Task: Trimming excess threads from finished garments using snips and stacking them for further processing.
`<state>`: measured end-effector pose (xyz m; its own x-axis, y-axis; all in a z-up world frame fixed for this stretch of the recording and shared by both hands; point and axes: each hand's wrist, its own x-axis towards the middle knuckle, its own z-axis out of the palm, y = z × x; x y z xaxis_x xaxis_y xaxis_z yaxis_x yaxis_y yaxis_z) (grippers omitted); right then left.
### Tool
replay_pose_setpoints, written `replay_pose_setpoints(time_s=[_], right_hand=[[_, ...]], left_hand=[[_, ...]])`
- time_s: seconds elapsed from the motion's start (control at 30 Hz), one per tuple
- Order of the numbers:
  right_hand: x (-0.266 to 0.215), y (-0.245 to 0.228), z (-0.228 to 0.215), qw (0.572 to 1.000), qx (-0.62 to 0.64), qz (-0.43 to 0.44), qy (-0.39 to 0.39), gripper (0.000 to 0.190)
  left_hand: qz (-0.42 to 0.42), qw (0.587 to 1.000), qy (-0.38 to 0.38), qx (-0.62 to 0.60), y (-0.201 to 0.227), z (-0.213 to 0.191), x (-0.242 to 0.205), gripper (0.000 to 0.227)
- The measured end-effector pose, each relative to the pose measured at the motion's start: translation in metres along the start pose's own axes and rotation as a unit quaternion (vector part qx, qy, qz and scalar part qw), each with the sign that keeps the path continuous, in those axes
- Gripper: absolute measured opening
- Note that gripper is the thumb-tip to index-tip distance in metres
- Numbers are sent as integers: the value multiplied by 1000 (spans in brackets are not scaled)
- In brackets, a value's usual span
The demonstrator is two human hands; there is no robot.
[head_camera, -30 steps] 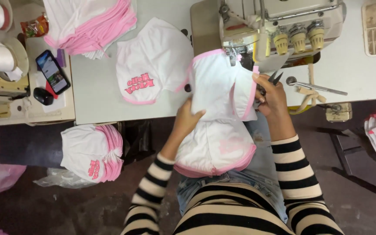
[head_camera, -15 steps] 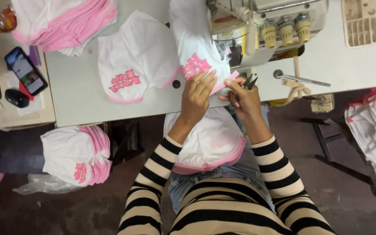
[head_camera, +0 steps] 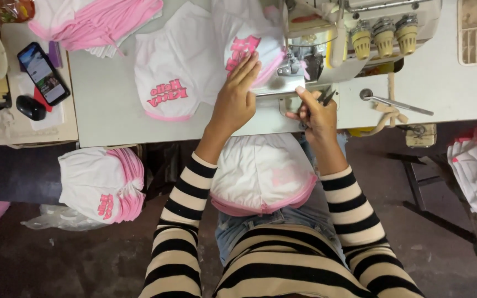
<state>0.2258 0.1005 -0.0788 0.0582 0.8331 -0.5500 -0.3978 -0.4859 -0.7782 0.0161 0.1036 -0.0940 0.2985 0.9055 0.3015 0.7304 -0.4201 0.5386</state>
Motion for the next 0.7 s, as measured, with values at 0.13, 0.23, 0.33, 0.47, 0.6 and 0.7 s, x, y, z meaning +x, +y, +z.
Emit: replay_pose_setpoints(time_s=[0.13, 0.23, 0.33, 0.47, 0.6, 0.7], right_hand=[[-6, 5, -13, 1000, -7, -23, -10, 44], [-16, -2, -15, 999, -26, -33, -32, 43], [-14, -3, -16, 997, -32, -37, -67, 40], [-12, -9, -17, 993, -53, -27, -103, 48], [-3, 6, -15, 978, -156, -74, -114, 47], [4, 21, -10, 957, -230, -165, -70, 18]], left_hand=[[-268, 952, 140, -55, -41, 16, 20, 83], [-468, 793, 192, -340, -62, 16, 44, 75], [-295, 769, 248, -510, -61, -11, 49, 32], [189, 962, 49, -189, -10, -61, 21, 47], [99, 983, -114, 100, 11, -38, -16, 26], [72, 979, -68, 181, 28, -21, 8, 28]])
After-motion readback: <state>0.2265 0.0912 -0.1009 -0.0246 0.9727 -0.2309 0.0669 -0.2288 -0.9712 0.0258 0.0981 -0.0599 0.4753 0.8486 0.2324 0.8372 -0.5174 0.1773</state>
